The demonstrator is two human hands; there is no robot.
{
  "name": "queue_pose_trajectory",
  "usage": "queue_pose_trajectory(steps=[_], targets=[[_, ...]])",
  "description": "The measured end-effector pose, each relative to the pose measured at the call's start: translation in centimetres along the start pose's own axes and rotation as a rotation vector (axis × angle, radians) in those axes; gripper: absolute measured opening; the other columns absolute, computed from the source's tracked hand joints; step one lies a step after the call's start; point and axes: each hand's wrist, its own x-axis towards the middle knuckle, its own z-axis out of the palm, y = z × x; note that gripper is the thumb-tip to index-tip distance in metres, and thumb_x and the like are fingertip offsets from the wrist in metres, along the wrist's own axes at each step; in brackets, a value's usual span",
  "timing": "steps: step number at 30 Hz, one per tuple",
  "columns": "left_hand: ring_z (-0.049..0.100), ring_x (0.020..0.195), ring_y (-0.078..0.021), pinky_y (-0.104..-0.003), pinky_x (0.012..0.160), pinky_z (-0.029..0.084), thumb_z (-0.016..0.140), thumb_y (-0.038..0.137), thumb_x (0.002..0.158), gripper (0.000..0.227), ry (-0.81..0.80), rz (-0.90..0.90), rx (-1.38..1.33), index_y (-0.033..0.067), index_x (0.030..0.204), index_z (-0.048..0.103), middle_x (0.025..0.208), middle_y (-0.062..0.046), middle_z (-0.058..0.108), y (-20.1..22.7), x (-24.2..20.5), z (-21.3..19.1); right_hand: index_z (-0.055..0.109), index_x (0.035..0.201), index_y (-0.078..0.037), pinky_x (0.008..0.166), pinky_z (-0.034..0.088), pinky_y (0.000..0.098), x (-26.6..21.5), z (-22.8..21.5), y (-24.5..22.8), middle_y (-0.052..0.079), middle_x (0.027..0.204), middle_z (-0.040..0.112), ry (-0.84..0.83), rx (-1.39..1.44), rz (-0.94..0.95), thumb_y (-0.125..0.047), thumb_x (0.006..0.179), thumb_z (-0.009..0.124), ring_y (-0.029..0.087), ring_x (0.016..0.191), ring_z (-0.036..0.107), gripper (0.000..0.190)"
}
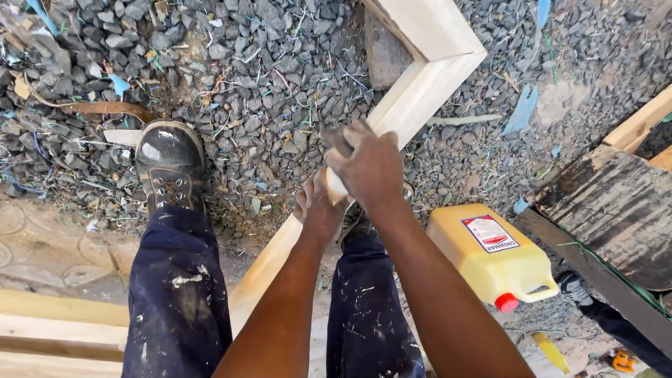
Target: Sanding a wooden frame by hand using sandpaper to smooth the surface and joints.
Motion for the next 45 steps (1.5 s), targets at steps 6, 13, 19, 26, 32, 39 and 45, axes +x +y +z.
queue_pose_trajectory(steps=[6,13,19,26,32,39,45], targets=[[0.021,0.147,-0.0345,-0.055,0.121,0.016,0.067,0.047,0.093,0.090,-0.056,-0.004,-0.037,0.0346,0.164,0.012,0.164,-0.004,0.018,0.7,-1.2,-1.4,0.066,0.132,-0.008,0.093,0.054,0.0479,-2.5,-2.1,-1.1,0.020,0.125,0.064,-0.098,-0.176,0.153,-0.055,0.091,0.062,0.038,0.122,0.063,0.062],[0.017,0.147,-0.0269,-0.052,0.121,0.011,0.054,0.056,0.095,0.082,-0.046,-0.137,0.040,0.0301,0.162,0.015,0.164,0.003,0.015,0.3,1.0,0.7,0.068,0.133,-0.020,0.091,0.053,0.0520,-1.7,1.7,0.3,0.000,0.146,0.060,-0.175,-0.313,-0.142,-0.051,0.089,0.055,0.037,0.126,0.054,0.055],[0.024,0.147,-0.0318,-0.052,0.120,0.019,0.074,0.035,0.091,0.096,-0.025,-0.023,-0.010,0.0316,0.165,0.014,0.164,-0.003,0.020,0.8,-1.4,-1.6,0.068,0.134,-0.016,0.087,0.055,0.0441,-0.2,-2.8,2.6,0.007,0.145,0.061,0.113,-0.360,-0.132,-0.047,0.097,0.058,0.037,0.120,0.059,0.049],[0.027,0.147,-0.0334,-0.055,0.122,0.020,0.075,0.040,0.088,0.095,0.019,-0.008,0.012,0.0320,0.163,0.017,0.163,-0.003,0.025,0.6,-0.8,-1.0,0.070,0.131,-0.020,0.094,0.054,0.0448,0.5,0.3,7.8,0.005,0.137,0.066,0.117,-0.447,-0.399,-0.055,0.092,0.062,0.037,0.114,0.059,0.053],[0.026,0.148,-0.0364,-0.058,0.120,0.020,0.078,0.040,0.088,0.088,0.029,-0.003,0.028,0.0270,0.159,0.027,0.162,-0.007,0.027,-1.5,1.5,0.6,0.070,0.128,-0.019,0.092,0.049,0.0395,-0.9,1.3,6.6,0.007,0.135,0.067,0.215,-0.339,-0.427,-0.043,0.097,0.061,0.027,0.121,0.058,0.041],[0.028,0.148,-0.0391,-0.060,0.120,0.020,0.080,0.039,0.087,0.098,0.048,0.010,-0.005,0.0316,0.164,0.019,0.163,-0.010,0.027,0.7,-1.1,-1.4,0.069,0.135,-0.010,0.087,0.050,0.0364,0.7,-1.5,7.3,0.019,0.150,0.056,0.387,-0.247,-0.165,-0.040,0.102,0.061,0.034,0.120,0.059,0.045],[0.032,0.145,-0.0391,-0.060,0.119,0.021,0.079,0.039,0.088,0.096,0.067,0.012,-0.023,0.0298,0.164,0.021,0.161,-0.014,0.031,0.4,-1.5,-1.4,0.065,0.138,-0.028,0.098,0.044,0.0413,1.9,2.3,11.1,0.003,0.147,0.059,0.320,-0.285,-0.473,-0.045,0.097,0.058,0.029,0.126,0.059,0.045]])
